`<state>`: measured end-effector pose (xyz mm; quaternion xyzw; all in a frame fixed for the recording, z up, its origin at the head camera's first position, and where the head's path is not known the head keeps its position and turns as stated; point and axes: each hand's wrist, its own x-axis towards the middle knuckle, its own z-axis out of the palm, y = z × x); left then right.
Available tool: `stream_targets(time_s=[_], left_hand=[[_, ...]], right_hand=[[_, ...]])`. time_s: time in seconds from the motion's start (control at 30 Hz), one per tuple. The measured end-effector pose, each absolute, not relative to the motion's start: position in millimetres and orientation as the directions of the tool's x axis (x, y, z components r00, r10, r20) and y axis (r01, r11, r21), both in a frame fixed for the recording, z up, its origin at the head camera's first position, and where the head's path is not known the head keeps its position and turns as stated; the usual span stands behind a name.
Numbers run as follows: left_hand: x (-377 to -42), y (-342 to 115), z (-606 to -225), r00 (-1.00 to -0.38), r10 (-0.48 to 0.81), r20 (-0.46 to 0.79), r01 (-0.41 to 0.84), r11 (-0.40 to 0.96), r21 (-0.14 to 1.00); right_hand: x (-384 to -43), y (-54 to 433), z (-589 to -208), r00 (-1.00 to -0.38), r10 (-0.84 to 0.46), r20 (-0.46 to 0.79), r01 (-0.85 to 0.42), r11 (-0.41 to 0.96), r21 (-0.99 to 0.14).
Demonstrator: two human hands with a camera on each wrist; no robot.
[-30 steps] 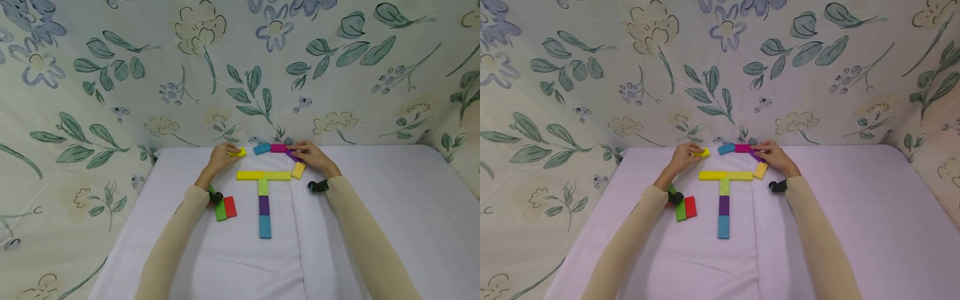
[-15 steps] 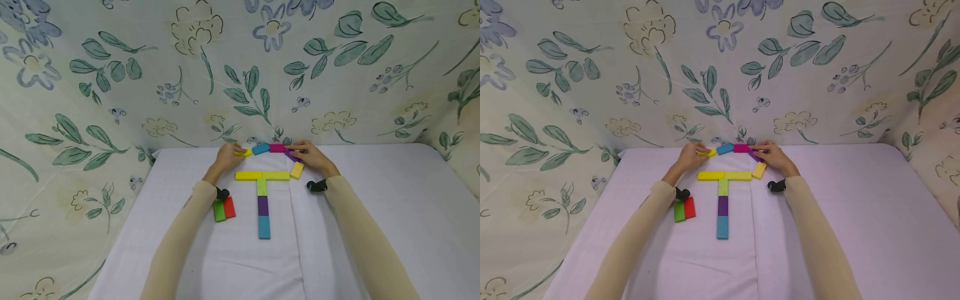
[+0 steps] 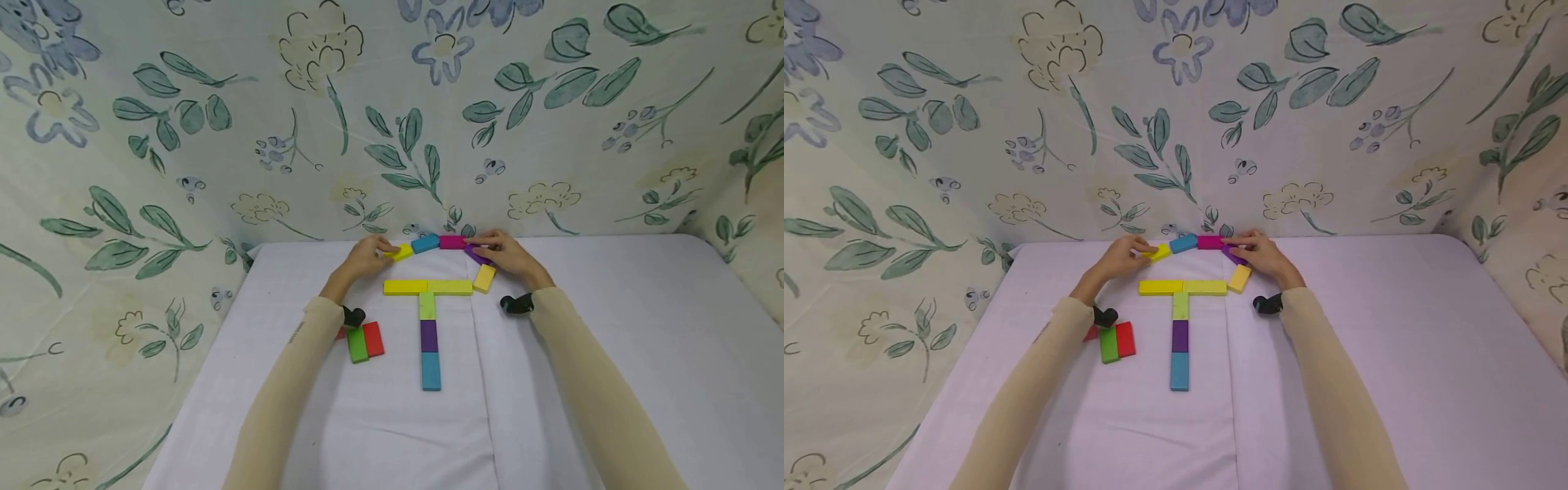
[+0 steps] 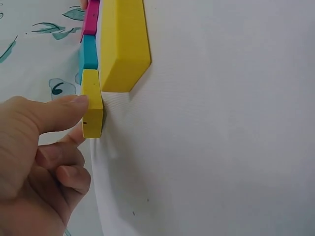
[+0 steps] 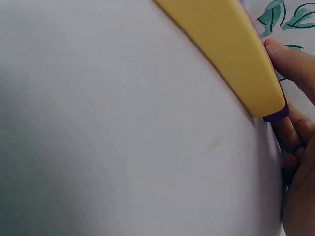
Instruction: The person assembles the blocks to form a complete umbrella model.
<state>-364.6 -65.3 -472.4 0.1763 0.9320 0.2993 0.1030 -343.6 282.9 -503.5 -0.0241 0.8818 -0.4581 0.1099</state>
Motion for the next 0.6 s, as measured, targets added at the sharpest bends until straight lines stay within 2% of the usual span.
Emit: stream_targets(time_s=[0.6], left_hand=[[-361, -53, -475, -0.952, 0.304, -0.03, 0.256, 0.845, 0.47]], right_hand=[[-342, 281, -504, -0.978, -0.124, -0.166, 0.063, 0.587, -0.807]])
